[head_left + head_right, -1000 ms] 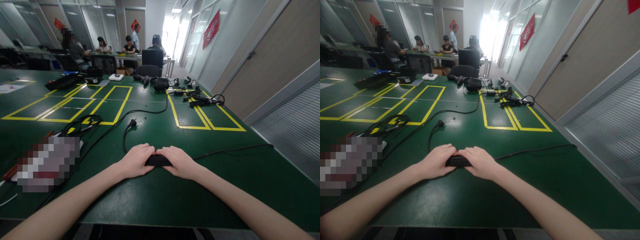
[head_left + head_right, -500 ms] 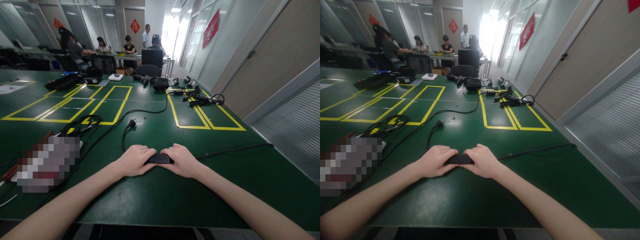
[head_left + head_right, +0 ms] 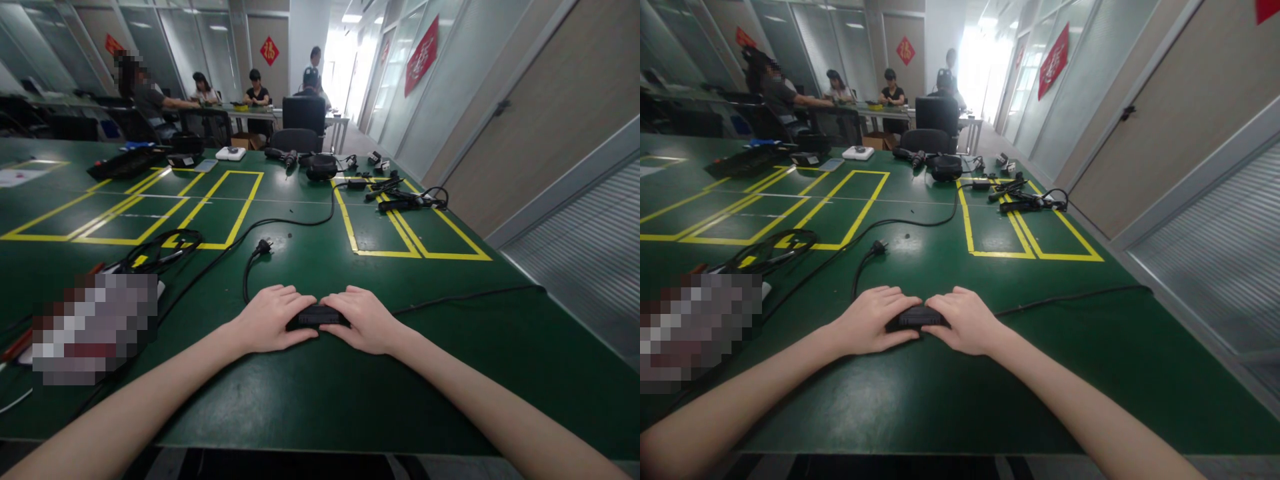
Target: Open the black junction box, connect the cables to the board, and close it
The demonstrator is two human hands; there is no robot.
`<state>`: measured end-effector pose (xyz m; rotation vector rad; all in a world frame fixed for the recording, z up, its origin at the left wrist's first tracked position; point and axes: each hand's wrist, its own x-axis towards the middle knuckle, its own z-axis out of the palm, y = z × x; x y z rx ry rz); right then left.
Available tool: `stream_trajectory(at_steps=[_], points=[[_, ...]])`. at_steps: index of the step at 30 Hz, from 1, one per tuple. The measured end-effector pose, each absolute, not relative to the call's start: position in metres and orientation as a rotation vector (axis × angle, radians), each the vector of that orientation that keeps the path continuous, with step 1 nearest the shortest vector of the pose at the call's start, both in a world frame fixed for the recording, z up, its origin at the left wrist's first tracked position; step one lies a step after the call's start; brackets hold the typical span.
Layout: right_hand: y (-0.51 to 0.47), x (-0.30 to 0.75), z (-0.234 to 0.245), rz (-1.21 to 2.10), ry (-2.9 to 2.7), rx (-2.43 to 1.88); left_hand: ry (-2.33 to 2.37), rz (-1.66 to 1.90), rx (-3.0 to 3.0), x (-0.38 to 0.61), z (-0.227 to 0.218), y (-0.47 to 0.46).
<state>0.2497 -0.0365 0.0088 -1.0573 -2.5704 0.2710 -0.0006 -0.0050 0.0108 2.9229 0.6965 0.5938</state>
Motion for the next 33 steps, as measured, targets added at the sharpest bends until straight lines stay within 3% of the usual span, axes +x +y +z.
stream_trajectory(at_steps=[13, 16, 21, 23, 33], points=[[-0.035, 0.25, 0.006, 0.183, -2.485, -0.931, 0.755, 0.701, 2.823, -0.001, 0.009, -0.006], [-0.037, 0.251, 0.01, 0.499, -2.374, -0.951, 0.705, 0.699, 2.875, -0.001, 0.011, -0.006], [-0.042, 0.26, 0.018, 1.541, -1.933, -0.99, 0.606, 0.743, 3.018, 0.003, 0.015, -0.009], [-0.043, 0.262, 0.02, 1.687, -1.819, -0.991, 0.575, 0.778, 3.031, 0.006, 0.016, -0.011], [-0.016, 0.298, 0.04, 1.305, -1.171, -1.026, 0.795, 1.156, 3.01, -0.005, 0.024, -0.008]])
